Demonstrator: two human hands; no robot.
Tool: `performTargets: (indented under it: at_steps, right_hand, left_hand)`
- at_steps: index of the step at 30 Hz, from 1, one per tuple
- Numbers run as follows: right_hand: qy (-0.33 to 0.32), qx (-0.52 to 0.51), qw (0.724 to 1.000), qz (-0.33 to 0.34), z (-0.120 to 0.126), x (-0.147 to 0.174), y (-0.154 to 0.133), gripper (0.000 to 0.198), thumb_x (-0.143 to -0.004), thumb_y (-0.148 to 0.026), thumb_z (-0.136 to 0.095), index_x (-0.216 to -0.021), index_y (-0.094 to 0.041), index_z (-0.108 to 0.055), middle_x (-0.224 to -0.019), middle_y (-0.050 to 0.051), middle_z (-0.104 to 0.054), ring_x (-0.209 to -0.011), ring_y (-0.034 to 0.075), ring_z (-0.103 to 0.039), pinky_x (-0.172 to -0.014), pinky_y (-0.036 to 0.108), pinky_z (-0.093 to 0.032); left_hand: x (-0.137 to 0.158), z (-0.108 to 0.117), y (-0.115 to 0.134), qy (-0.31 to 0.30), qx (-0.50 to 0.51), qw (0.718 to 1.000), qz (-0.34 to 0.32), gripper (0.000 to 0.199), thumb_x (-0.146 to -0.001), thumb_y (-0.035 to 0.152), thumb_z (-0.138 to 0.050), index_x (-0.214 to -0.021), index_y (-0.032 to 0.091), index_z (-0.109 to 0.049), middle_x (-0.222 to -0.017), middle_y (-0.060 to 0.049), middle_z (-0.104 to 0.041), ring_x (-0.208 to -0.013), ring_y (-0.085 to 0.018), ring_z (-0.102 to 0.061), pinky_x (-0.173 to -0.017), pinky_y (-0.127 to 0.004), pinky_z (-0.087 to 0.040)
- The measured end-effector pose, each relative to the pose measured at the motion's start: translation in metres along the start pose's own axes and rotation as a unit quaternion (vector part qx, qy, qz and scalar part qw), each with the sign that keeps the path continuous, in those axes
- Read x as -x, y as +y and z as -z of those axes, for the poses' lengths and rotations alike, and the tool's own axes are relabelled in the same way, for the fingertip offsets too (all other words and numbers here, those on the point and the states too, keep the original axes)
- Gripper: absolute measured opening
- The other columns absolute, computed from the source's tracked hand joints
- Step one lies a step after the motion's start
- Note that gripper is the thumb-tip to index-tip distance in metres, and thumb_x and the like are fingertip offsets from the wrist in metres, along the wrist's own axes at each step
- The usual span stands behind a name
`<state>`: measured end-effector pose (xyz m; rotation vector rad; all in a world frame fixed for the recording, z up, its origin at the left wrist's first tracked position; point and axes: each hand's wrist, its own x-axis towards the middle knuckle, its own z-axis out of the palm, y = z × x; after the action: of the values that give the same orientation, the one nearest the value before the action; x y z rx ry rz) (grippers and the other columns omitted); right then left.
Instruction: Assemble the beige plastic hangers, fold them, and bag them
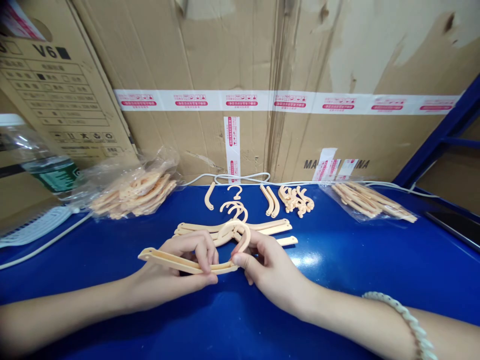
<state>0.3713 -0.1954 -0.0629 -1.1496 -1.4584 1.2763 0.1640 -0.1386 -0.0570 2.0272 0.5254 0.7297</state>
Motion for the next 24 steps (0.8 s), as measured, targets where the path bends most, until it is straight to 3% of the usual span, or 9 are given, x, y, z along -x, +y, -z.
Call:
performTargets:
  at_steps: [6, 14, 20, 24]
  right_hand:
    - [-0.001, -0.017, 1.0, 0.026, -0.0003, 0.0018, -0.0029, 0.034, -0.077, -0.049, -0.073, -0.078, -0.018, -0.06, -0.073, -0.001, -0.055, -0.057, 0.01, -0.05, -0.053, 0.023, -0.046]
    - [-0.01, 0.005, 1.0, 0.028, 0.0023, 0.0015, -0.0023, 0.034, -0.083, -0.05, -0.067, -0.087, -0.016, -0.069, -0.067, -0.001, -0.059, -0.053, 0.009, -0.053, -0.054, 0.024, -0.047]
    - [-0.016, -0.054, 0.998, 0.005, 0.0004, 0.0008, -0.0009, 0.03, -0.078, -0.043, -0.075, -0.087, -0.015, -0.071, -0.064, 0.001, -0.067, -0.053, 0.011, -0.062, -0.055, 0.024, -0.054]
    - [-0.031, -0.095, 0.995, 0.006, -0.0027, 0.0007, -0.0034, 0.028, -0.076, -0.037, -0.078, -0.09, -0.015, -0.07, -0.065, 0.003, -0.072, -0.059, 0.014, -0.068, -0.057, 0.024, -0.057]
  left_hand:
    - [-0.0025, 0.0035, -0.0015, 0.053, -0.057, 0.996, 0.05, 0.025, -0.073, 0.026, -0.075, -0.061, 0.017, -0.054, -0.067, 0.001, -0.058, -0.066, -0.015, -0.054, -0.063, -0.028, -0.039]
    - [-0.0062, 0.0012, -0.0079, 0.057, 0.096, 0.988, 0.109, 0.027, -0.068, 0.024, -0.074, -0.067, 0.018, -0.047, -0.06, 0.006, -0.048, -0.054, -0.009, -0.044, -0.051, -0.021, -0.034]
    - [-0.0085, -0.0026, -0.0016, 0.003, 0.162, 0.979, 0.125, 0.025, -0.072, 0.023, -0.074, -0.082, 0.018, -0.052, -0.077, 0.002, -0.062, -0.066, -0.012, -0.059, -0.06, -0.023, -0.045]
    - [-0.0076, -0.0038, -0.0015, -0.021, 0.149, 0.978, 0.144, 0.024, -0.071, 0.022, -0.077, -0.08, 0.017, -0.055, -0.074, 0.002, -0.065, -0.066, -0.013, -0.062, -0.06, -0.023, -0.045]
